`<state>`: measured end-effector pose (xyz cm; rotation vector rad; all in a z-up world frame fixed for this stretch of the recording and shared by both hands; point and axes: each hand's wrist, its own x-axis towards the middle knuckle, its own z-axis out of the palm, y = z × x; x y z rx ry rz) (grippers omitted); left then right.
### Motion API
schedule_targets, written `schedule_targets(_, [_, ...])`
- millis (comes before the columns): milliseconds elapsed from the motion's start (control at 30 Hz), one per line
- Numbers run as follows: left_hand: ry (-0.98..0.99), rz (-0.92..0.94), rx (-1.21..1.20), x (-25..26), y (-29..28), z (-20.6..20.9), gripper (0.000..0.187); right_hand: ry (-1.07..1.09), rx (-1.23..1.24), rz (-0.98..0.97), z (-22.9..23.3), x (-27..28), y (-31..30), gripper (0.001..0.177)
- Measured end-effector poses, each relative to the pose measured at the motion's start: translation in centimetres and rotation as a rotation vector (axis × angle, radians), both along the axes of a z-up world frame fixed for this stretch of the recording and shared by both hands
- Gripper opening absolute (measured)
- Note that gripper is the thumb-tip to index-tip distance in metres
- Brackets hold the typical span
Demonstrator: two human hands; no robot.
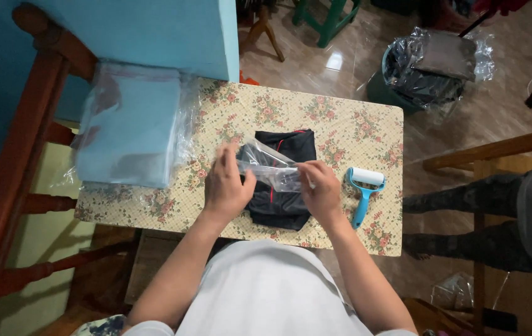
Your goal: Lint rolling, folding, and packing a pair of black pants into a plastic shipping bag
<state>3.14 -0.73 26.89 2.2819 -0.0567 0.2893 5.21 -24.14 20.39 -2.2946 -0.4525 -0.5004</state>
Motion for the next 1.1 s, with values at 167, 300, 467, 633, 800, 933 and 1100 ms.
schedule_targets(167, [-0.360,-0.287,0.248,-0.4,0.8,1.4,0.088,-0.144,-0.115,0.211,1.1,-0.5,0.7,0.030])
schedule_targets(300, [0.010,-0.409,0.341,0.0,1.7,-1.1,0.059,-0.152,-0.154,0.344,1.7,-1.3,2.2,0.035])
schedule_targets(467, [0.316,-0.429,0.370,0.5,2.4,-1.9,0.021,-0.183,-0.119,0.344,1.0,-1.7,2.6,0.032])
schedule_targets(633, [0.315,-0.398,0.292,0.7,2.8,-0.9,0.027,-0.198,-0.060,0.339,1.7,-1.6,2.9,0.013])
schedule_targets(800, [0.351,-0.613,0.074,0.9,2.0,-1.6,0.018,-0.230,-0.048,0.399,1.5,-1.6,3.0,0.007])
schedule_targets(933, [0.370,-0.498,-0.100,0.9,2.5,-1.9,0.013,-0.236,-0.070,0.341,3.7,-1.9,3.2,0.008])
schedule_targets(1100, [0.104,-0.061,-0.190,2.2,5.2,-5.4,0.013,-0.011,-0.124,0.307,1.9,-1.2,0.6,0.016])
